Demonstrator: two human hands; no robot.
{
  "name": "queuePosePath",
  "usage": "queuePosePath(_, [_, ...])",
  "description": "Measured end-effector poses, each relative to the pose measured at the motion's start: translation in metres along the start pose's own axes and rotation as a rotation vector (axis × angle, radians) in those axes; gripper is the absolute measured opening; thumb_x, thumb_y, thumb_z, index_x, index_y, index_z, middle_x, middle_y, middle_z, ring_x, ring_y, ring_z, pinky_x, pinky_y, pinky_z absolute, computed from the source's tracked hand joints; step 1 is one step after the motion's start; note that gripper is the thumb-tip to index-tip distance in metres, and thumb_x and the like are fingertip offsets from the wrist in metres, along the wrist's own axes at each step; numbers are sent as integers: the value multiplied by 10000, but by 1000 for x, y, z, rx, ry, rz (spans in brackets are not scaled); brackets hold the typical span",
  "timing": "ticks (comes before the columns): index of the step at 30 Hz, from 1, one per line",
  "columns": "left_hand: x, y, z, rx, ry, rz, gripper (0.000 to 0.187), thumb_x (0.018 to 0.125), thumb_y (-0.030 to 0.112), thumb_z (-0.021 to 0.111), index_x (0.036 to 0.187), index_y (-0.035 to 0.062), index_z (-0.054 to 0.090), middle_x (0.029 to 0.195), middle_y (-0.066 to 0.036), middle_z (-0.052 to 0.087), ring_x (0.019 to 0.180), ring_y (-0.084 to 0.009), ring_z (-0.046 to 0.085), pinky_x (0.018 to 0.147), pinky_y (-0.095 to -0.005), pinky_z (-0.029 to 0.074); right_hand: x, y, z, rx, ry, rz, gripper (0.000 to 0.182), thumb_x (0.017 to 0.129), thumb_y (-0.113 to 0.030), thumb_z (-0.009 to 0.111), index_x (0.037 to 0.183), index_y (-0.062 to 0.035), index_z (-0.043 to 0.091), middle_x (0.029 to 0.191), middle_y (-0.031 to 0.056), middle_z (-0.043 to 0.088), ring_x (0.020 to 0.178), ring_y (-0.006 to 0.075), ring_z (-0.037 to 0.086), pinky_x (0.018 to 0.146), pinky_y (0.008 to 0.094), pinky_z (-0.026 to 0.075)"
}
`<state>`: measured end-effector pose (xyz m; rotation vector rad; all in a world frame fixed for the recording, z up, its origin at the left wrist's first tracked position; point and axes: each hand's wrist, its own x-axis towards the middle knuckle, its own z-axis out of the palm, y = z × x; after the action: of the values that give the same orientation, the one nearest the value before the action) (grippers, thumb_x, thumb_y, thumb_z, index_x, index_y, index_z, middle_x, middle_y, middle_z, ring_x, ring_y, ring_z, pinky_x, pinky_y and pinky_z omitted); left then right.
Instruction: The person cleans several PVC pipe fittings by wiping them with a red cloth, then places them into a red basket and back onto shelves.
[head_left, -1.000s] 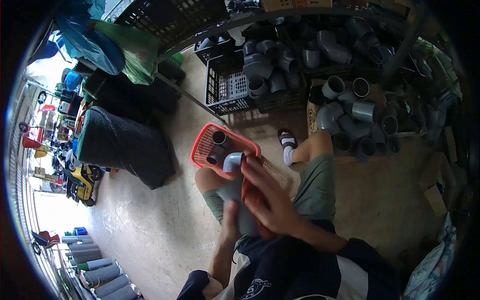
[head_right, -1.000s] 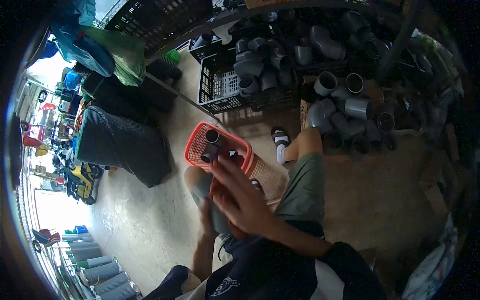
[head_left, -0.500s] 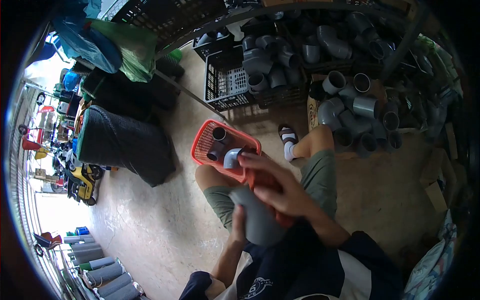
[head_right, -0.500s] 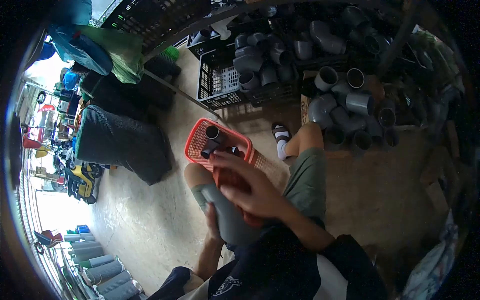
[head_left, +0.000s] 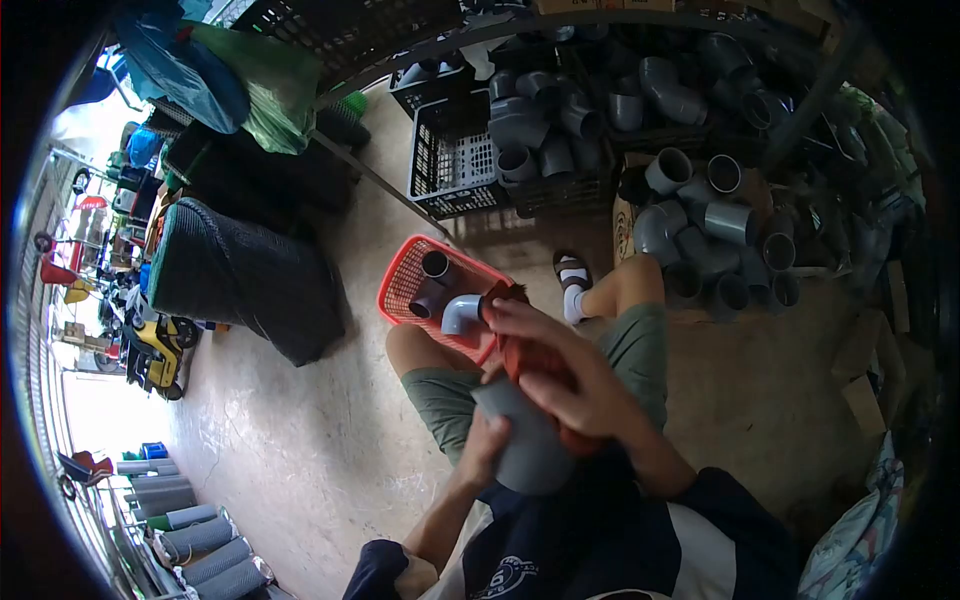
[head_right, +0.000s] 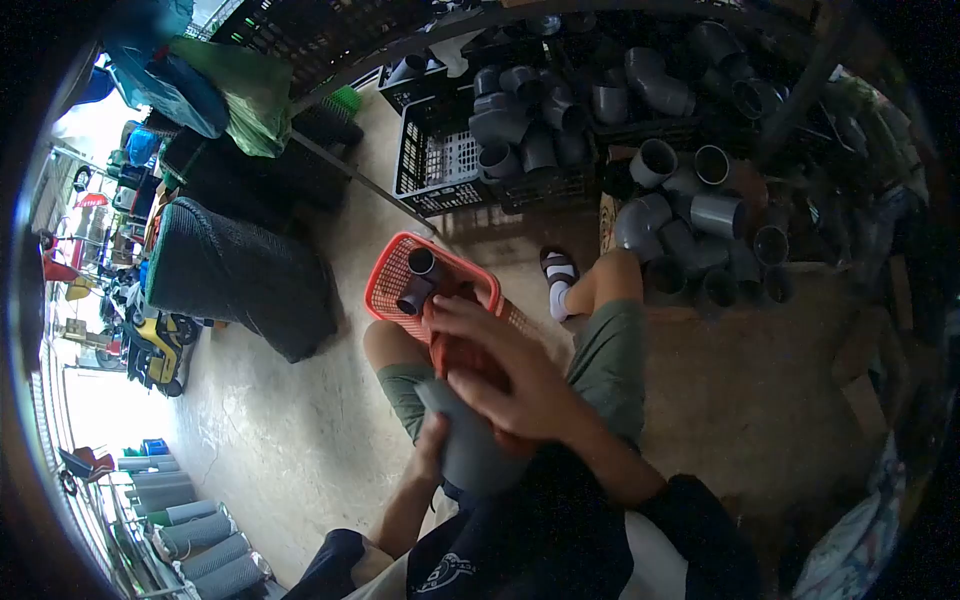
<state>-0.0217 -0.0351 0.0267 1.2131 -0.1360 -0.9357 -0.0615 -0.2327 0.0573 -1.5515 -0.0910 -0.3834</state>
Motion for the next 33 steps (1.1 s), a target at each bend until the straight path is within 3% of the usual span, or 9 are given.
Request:
queuePosePath(2, [-2,-4,7,42,-9,31,967,868,684,550,1535,52,248,1439,-135,451,1304,-267,487,1108,-415,380,4,3,6,56,35,-17,497,879,-80,615,1364,-26,520,1497,207,438,1375,350,461,1138,417,346])
queuePosePath(6, [20,9,4,-438,136,138,834,944,695,390,1482,57,384,1448,-154,484,1342,-292,473,1149,-450,361,-25,9,38,-112,160,-85,540,899,-88,615,1413,-29,460,1508,212,419,1418,331,403,1138,401,336])
queuePosePath(9, [15,1,-15,-334,191,37,837,945,720,343,1452,61,441,1421,-153,513,1340,-293,475,1147,-449,365,-46,28,61,119,296,46,519,960,-124,569,1446,-32,414,1503,181,420,1412,272,389,1144,370,311])
queuePosePath(12, [7,-16,-8,41,95,191,972,891,755,455,1534,48,281,1444,-146,484,1321,-272,490,1122,-400,373,-33,61,39,790,312,293,469,1009,-140,529,1450,-26,415,1429,114,478,1324,184,447,1119,322,333])
queuePosePath(15, [12,-4,6,266,93,311,1114,826,740,600,1576,54,146,1441,-168,454,1315,-270,483,1088,-383,385,-17,35,1,852,193,535,487,1005,-135,546,1460,-30,408,1384,92,510,1263,172,495,1090,316,371])
queuePosePath(22, [19,17,33,455,380,381,1005,823,481,709,1576,108,158,1442,-222,411,1294,-332,484,1058,-405,415,-3,21,25,57,202,8,604,904,-125,657,1451,-38,418,1485,268,417,1406,362,417,1125,397,357])
queuePosePath(26, [43,13,4,-67,361,334,824,901,542,608,1519,98,290,1432,-162,450,1265,-283,519,1037,-400,458,-44,33,48,-306,206,-145,534,892,-121,671,1391,-77,486,1520,278,350,1394,448,397,1134,491,341])
queuePosePath(27, [46,18,-8,-407,253,120,721,949,548,512,1463,60,376,1407,-155,491,1245,-256,541,1021,-395,481,-52,35,52,-360,185,-154,532,889,-122,674,1386,-81,489,1520,277,351,1394,452,394,1131,495,345])
queuePosePath(33, [29,5,0,-135,160,178,855,899,604,539,1498,34,326,1351,-164,525,1251,-276,534,1087,-413,426,-21,14,27,-148,182,-59,511,921,-91,620,1406,-82,459,1499,237,393,1402,360,397,1133,446,338])
